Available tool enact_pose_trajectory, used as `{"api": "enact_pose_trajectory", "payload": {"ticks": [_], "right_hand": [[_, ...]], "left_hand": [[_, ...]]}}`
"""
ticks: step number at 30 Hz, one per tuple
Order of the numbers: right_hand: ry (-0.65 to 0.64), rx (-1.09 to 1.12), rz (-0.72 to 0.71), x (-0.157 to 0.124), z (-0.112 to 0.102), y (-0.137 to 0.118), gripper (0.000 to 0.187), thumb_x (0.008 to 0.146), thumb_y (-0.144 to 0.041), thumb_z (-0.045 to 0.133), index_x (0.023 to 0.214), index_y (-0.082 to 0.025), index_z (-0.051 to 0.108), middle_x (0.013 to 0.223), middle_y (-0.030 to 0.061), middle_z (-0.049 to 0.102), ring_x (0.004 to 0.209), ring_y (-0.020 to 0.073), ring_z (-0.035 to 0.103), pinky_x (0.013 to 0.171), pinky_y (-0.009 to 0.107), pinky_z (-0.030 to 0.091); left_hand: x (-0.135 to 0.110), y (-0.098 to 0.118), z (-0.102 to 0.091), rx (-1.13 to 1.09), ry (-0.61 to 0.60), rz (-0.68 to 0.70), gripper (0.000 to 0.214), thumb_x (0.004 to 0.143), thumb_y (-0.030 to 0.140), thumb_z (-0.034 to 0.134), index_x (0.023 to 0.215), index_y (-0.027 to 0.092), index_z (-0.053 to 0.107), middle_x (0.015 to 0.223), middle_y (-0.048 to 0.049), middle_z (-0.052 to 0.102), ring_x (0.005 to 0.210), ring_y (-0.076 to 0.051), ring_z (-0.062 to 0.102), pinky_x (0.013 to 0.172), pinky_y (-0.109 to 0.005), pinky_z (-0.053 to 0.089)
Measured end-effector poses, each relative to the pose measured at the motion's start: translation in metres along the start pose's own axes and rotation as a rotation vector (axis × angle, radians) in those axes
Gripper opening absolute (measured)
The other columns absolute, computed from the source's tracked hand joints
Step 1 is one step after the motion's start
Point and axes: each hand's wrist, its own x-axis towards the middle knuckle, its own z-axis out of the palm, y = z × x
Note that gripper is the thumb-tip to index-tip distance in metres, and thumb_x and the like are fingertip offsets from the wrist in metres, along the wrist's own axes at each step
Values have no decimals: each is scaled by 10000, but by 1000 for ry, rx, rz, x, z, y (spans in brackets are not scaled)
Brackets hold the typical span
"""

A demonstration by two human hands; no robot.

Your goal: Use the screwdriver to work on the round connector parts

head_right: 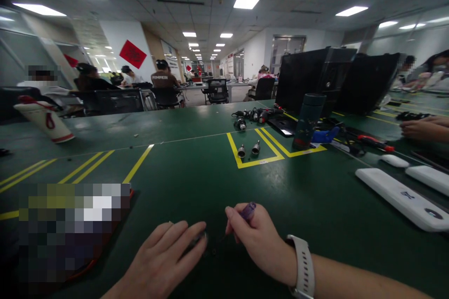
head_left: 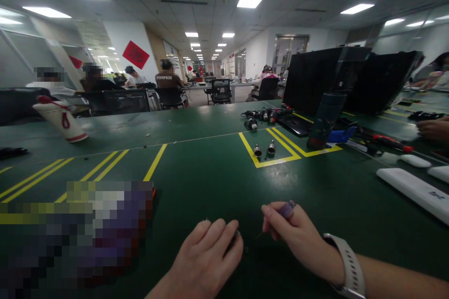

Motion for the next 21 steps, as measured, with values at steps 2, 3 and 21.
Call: {"api": "enact_pose_trajectory", "payload": {"ticks": [2,3,21], "right_hand": [[-32,-19,20,0,2,1,449,847,-537,448,641,-157,566,531,-29,461,505,110,451,502,237,373],[-46,-30,27,-1,2,1,446,847,-535,446,643,-156,564,527,-29,458,501,110,447,497,237,370],[-70,-86,129,6,5,2,384,832,-472,450,629,-160,546,495,-33,456,463,101,432,461,221,338]], "left_hand": [[-2,0,2,-64,4,-64,299,911,134,345,995,192,625,1007,-40,702,864,-197,556,752,-327,361],[-4,0,4,-115,5,-121,295,894,114,361,1004,202,620,1014,-34,703,843,-197,562,733,-327,379],[16,6,6,-1410,71,-1271,295,613,54,674,861,206,622,980,-29,706,899,-197,665,796,-298,515]]}}
